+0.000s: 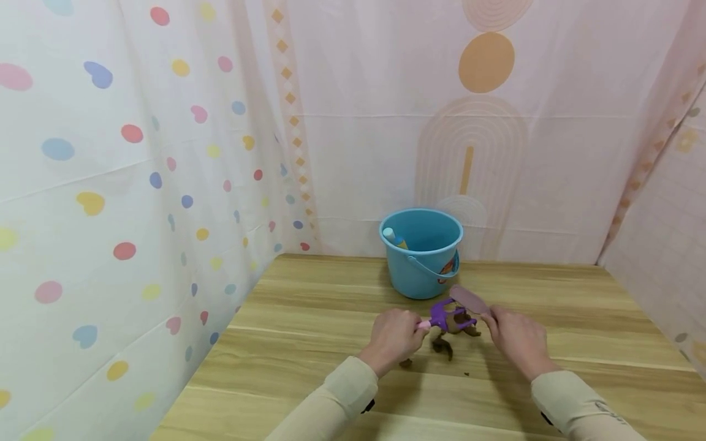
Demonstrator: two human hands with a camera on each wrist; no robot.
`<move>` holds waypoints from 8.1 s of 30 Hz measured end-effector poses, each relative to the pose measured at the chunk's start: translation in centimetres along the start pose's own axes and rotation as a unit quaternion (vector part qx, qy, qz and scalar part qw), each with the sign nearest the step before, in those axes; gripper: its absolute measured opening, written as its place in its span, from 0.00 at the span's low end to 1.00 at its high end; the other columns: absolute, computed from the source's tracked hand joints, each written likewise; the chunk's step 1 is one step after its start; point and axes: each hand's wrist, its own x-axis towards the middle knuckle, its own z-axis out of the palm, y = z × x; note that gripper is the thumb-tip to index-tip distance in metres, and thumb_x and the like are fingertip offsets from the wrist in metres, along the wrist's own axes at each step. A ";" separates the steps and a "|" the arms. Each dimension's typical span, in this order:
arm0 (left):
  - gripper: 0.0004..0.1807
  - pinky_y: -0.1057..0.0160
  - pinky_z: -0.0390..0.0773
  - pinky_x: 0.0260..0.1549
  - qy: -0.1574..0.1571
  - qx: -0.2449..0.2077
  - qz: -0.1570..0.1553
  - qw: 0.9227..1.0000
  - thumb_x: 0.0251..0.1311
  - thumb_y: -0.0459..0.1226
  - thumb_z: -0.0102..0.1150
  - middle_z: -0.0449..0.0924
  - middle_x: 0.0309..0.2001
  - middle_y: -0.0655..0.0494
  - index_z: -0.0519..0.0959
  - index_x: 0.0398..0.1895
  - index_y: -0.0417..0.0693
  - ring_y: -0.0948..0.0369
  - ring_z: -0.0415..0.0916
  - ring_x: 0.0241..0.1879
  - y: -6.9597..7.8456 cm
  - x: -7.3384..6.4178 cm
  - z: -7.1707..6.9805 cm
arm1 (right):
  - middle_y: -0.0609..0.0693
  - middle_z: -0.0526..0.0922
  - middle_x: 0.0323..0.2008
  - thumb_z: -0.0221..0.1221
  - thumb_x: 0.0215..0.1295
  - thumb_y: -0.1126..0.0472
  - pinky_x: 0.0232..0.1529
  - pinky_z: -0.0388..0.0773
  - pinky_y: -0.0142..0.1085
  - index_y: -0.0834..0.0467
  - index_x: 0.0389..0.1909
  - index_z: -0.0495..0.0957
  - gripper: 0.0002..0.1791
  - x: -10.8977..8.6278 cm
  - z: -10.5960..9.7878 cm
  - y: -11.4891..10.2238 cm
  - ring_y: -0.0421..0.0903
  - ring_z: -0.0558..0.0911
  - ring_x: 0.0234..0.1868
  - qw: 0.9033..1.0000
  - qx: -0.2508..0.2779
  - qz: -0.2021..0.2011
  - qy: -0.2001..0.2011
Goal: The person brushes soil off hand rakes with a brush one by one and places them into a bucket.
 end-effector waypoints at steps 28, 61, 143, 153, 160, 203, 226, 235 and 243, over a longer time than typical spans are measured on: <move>0.26 0.67 0.59 0.13 0.007 0.022 -0.015 1.000 0.67 0.47 0.59 0.59 0.12 0.65 0.64 0.11 0.56 0.67 0.58 0.15 -0.5 0.4 0.4 | 0.47 0.74 0.17 0.60 0.70 0.52 0.15 0.66 0.41 0.54 0.28 0.77 0.12 -0.6 -0.1 -4.1 0.45 0.71 0.17 0.999 0.030 0.007 -0.031; 0.26 0.66 0.61 0.13 0.016 0.010 -0.021 1.000 0.69 0.47 0.57 0.62 0.10 0.64 0.68 0.10 0.55 0.66 0.62 0.13 -0.5 0.5 0.0 | 0.47 0.72 0.16 0.61 0.69 0.54 0.13 0.64 0.41 0.57 0.33 0.79 0.10 -0.8 -0.2 -4.7 0.44 0.69 0.15 0.999 0.025 -0.008 -0.021; 0.26 0.66 0.62 0.15 0.011 0.023 -0.009 1.000 0.68 0.47 0.58 0.61 0.13 0.64 0.65 0.11 0.56 0.65 0.62 0.16 -0.2 0.2 0.0 | 0.42 0.64 0.14 0.59 0.71 0.54 0.16 0.58 0.37 0.51 0.27 0.70 0.13 -1.2 0.7 -2.6 0.41 0.63 0.15 0.998 0.056 -0.013 -0.033; 0.25 0.65 0.63 0.15 0.012 0.027 -0.006 1.000 0.69 0.46 0.57 0.63 0.13 0.64 0.65 0.11 0.55 0.65 0.63 0.15 -0.2 0.3 0.2 | 0.42 0.68 0.16 0.57 0.72 0.51 0.17 0.60 0.38 0.50 0.27 0.71 0.13 -1.0 0.4 -2.0 0.43 0.66 0.16 0.998 0.047 0.005 -0.052; 0.25 0.65 0.63 0.15 0.017 0.029 -0.003 0.999 0.66 0.47 0.59 0.62 0.13 0.65 0.67 0.11 0.57 0.65 0.63 0.15 -0.1 0.2 0.1 | 0.45 0.67 0.15 0.57 0.72 0.53 0.15 0.62 0.38 0.55 0.31 0.74 0.12 -1.2 0.3 -0.9 0.44 0.67 0.16 0.998 0.029 0.023 -0.060; 0.24 0.64 0.63 0.15 0.003 0.000 -0.039 0.999 0.68 0.47 0.58 0.65 0.13 0.64 0.70 0.12 0.56 0.64 0.64 0.16 -0.3 0.5 0.1 | 0.43 0.64 0.12 0.61 0.69 0.53 0.13 0.59 0.39 0.50 0.24 0.69 0.15 -1.1 0.4 -2.2 0.43 0.64 0.13 1.000 0.006 -0.013 -0.013; 0.28 0.63 0.61 0.13 0.019 -0.004 -0.070 0.997 0.69 0.48 0.56 0.62 0.11 0.64 0.64 0.09 0.55 0.64 0.63 0.14 0.4 1.0 0.6 | 0.45 0.73 0.21 0.56 0.73 0.53 0.21 0.65 0.38 0.60 0.40 0.78 0.13 0.5 -1.0 -2.7 0.42 0.70 0.20 0.986 0.136 0.025 -0.092; 0.26 0.65 0.59 0.13 0.027 -0.012 -0.073 0.997 0.67 0.47 0.60 0.60 0.11 0.65 0.67 0.09 0.56 0.65 0.61 0.15 0.6 0.7 0.8 | 0.44 0.73 0.20 0.58 0.71 0.54 0.20 0.65 0.39 0.55 0.32 0.77 0.10 -0.1 -0.1 -2.1 0.44 0.70 0.21 0.990 0.092 0.043 -0.092; 0.25 0.65 0.60 0.13 0.031 -0.020 -0.081 0.996 0.66 0.47 0.60 0.62 0.12 0.65 0.69 0.10 0.56 0.65 0.62 0.15 0.8 0.6 1.0 | 0.45 0.70 0.17 0.59 0.70 0.53 0.18 0.63 0.40 0.53 0.26 0.71 0.13 -0.3 0.3 -1.8 0.45 0.69 0.18 0.996 0.057 0.038 -0.063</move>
